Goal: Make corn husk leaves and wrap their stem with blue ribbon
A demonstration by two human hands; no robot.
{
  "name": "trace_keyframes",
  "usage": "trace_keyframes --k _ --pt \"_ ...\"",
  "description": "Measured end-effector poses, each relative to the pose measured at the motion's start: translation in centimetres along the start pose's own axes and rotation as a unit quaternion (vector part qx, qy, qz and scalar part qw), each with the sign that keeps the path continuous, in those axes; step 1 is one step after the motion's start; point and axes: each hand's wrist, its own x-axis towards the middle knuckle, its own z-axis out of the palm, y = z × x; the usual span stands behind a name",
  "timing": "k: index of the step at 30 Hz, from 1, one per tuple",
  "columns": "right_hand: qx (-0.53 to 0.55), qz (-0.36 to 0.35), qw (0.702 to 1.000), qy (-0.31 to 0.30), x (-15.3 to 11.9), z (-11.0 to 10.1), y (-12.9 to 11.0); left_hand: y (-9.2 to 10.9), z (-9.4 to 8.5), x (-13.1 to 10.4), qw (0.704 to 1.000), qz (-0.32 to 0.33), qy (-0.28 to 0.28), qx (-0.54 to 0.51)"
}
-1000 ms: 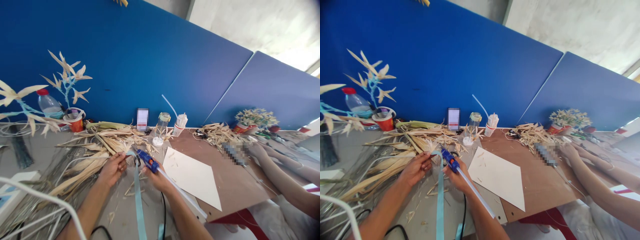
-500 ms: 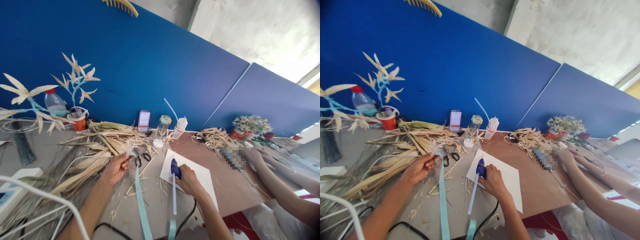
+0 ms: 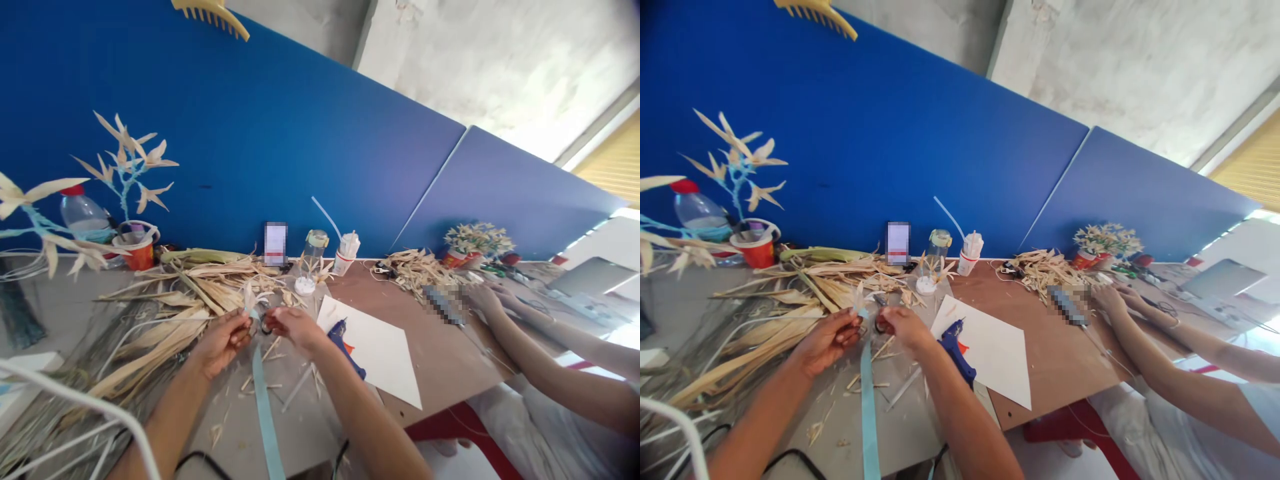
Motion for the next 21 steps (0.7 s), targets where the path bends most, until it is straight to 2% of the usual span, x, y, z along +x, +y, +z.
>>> trace_keyframes --k 2,4,6,10,14,18,21 --pt "0.105 0.061 0.992 -0.039 1.5 2.6 0.6 0.1 0.2 -0.2 1.000 0.005 0.010 0.024" --pt "0.165 0.094 0.980 -0.059 2.3 3.8 1.0 0.2 0.4 -0.3 0.999 0.013 0.021 0.048" --pt "0.187 0.112 0.974 -0.063 2.5 4.0 1.0 0.2 0.5 -0.4 0.996 0.022 0.033 0.074" --pt "0.174 0.127 0.976 -0.033 2.2 3.5 1.0 -0.1 1.0 -0.1 0.989 0.042 0.080 0.119" --pt "0.144 0.081 0.986 0.010 2.2 4.3 1.8 -0.6 1.2 0.4 0.979 0.053 0.125 0.154" --pt "0.096 -0.035 0.991 0.087 2.3 5.7 2.7 -0.8 1.1 0.5 0.974 0.066 0.160 0.144" --pt "0.094 -0.086 0.986 0.107 2.0 6.2 2.7 -0.7 1.4 0.3 0.978 0.063 0.165 0.110"
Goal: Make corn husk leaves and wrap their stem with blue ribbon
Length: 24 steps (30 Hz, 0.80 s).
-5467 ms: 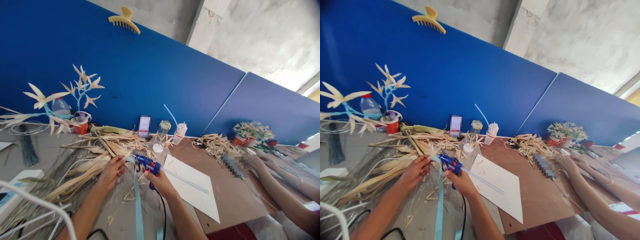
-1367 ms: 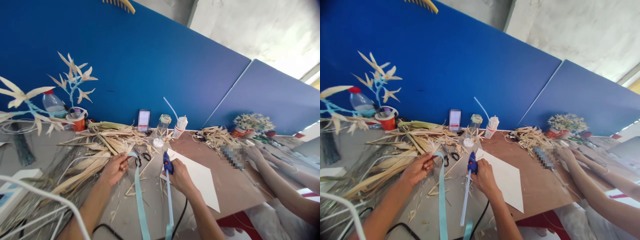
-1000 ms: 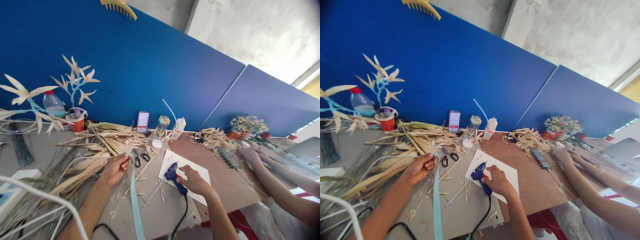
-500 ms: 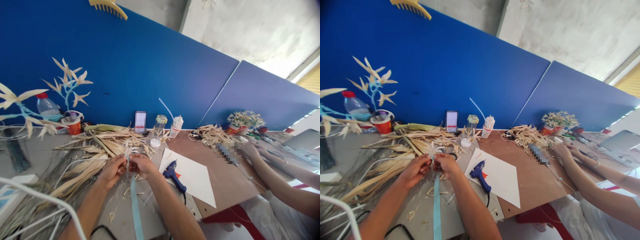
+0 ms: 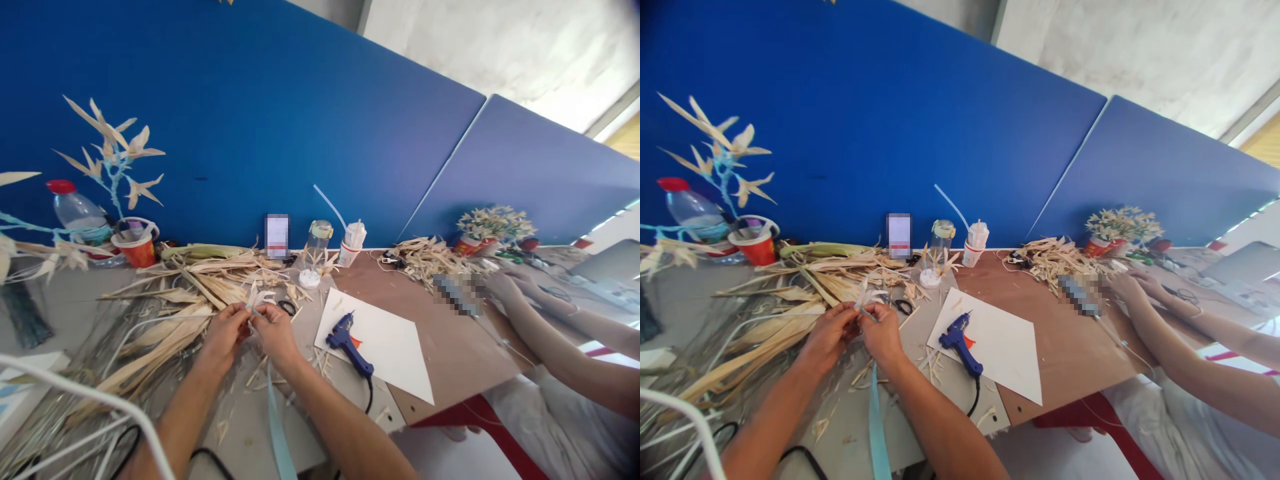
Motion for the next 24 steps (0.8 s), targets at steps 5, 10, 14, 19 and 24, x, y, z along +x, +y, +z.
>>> trace_keyframes --k 5,10,14,19,24 --pt "0.082 0.043 0.995 0.020 -0.5 0.1 -0.1 -0.3 0.7 -0.2 1.000 0.001 -0.008 -0.021" --pt "0.062 0.074 0.994 0.045 -0.2 0.1 0.0 -0.9 0.9 -0.4 0.999 0.028 -0.007 -0.015" --pt "0.096 0.097 0.989 0.061 0.3 -0.6 -0.3 -0.6 0.8 -1.1 0.996 0.048 -0.070 -0.016" --pt "0.103 0.102 0.988 0.053 0.2 -1.1 -0.9 -0.2 0.2 -0.8 0.992 0.032 -0.097 -0.069" --pt "0.082 0.122 0.989 0.024 0.2 -0.7 -0.8 0.0 -0.2 -0.2 0.991 0.004 -0.107 -0.084"
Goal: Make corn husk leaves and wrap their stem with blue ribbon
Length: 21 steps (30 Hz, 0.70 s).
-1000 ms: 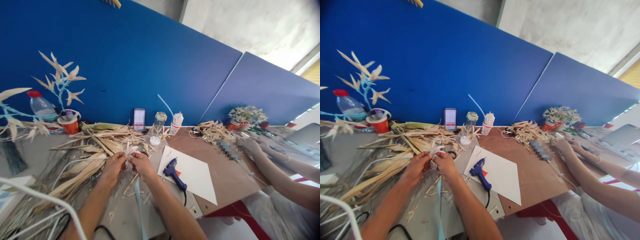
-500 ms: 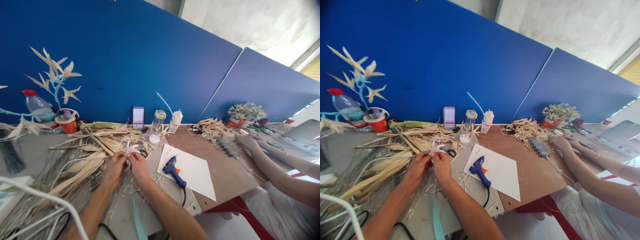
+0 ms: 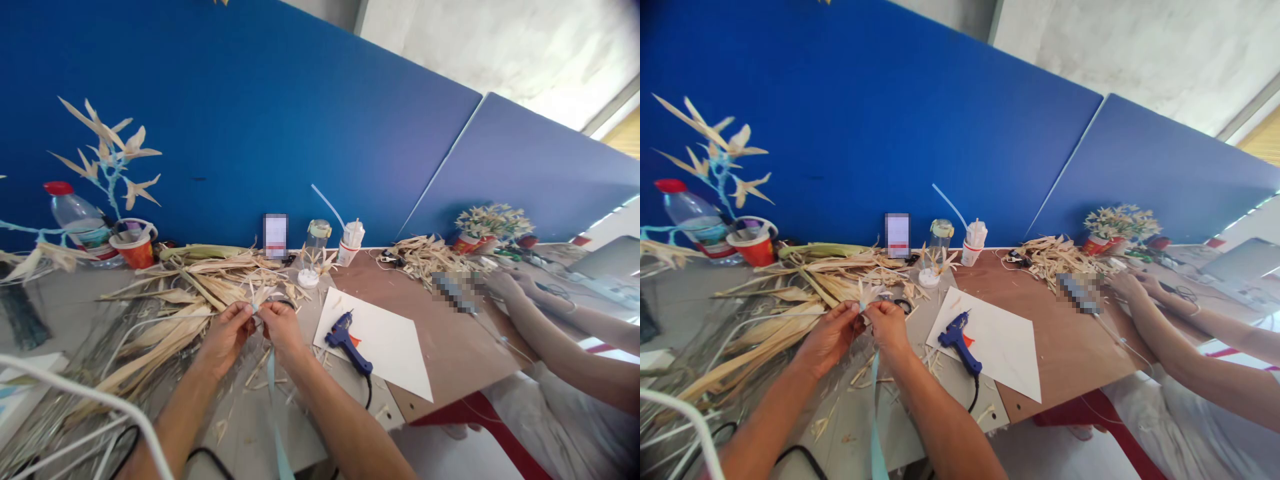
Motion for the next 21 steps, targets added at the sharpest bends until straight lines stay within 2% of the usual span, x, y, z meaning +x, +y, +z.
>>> trace_keyframes --k 8,14,17,21 --pt "-0.041 -0.005 0.999 -0.008 0.7 -0.3 0.5 0.0 -0.6 0.2 0.998 -0.050 -0.017 0.024" --pt "-0.074 -0.020 0.997 -0.009 0.5 -0.1 0.5 0.1 -1.1 0.4 0.998 -0.032 -0.027 0.057" --pt "-0.049 -0.009 0.998 -0.033 0.1 -0.1 0.1 0.4 -0.9 0.3 0.998 -0.027 -0.031 0.055" --pt "0.036 0.027 0.995 -0.093 -0.5 -0.4 -0.6 0.9 -0.7 0.2 0.998 -0.030 -0.012 0.045"
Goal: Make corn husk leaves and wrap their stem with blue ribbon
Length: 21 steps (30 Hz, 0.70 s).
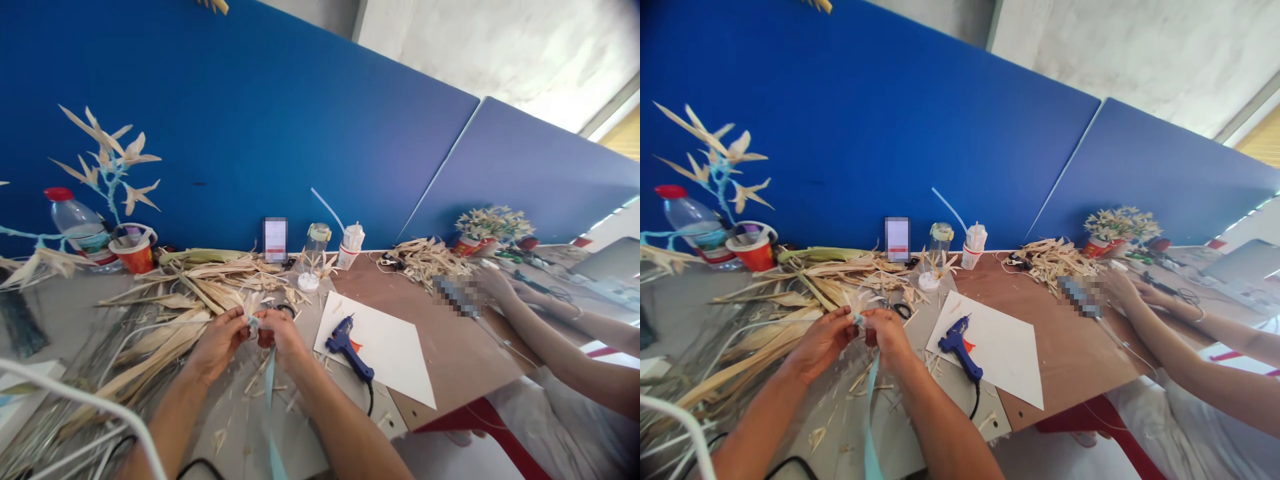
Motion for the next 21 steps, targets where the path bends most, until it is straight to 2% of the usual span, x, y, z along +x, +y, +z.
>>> trace_keyframes --k 5,11,16,21 --pt "0.018 0.013 1.000 -0.007 -0.1 0.1 -0.1 -0.2 -0.2 0.2 1.000 -0.004 -0.029 0.003" --pt "0.022 0.004 1.000 0.012 0.0 0.9 0.1 -0.4 -0.5 0.2 0.996 -0.028 -0.047 -0.075" --pt "0.017 -0.004 1.000 0.020 -0.2 1.2 -0.1 -0.1 -0.3 -0.1 0.991 -0.018 -0.076 -0.105" --pt "0.019 -0.005 1.000 0.020 -0.3 1.2 -0.1 0.0 -0.1 -0.2 0.990 -0.020 -0.096 -0.098"
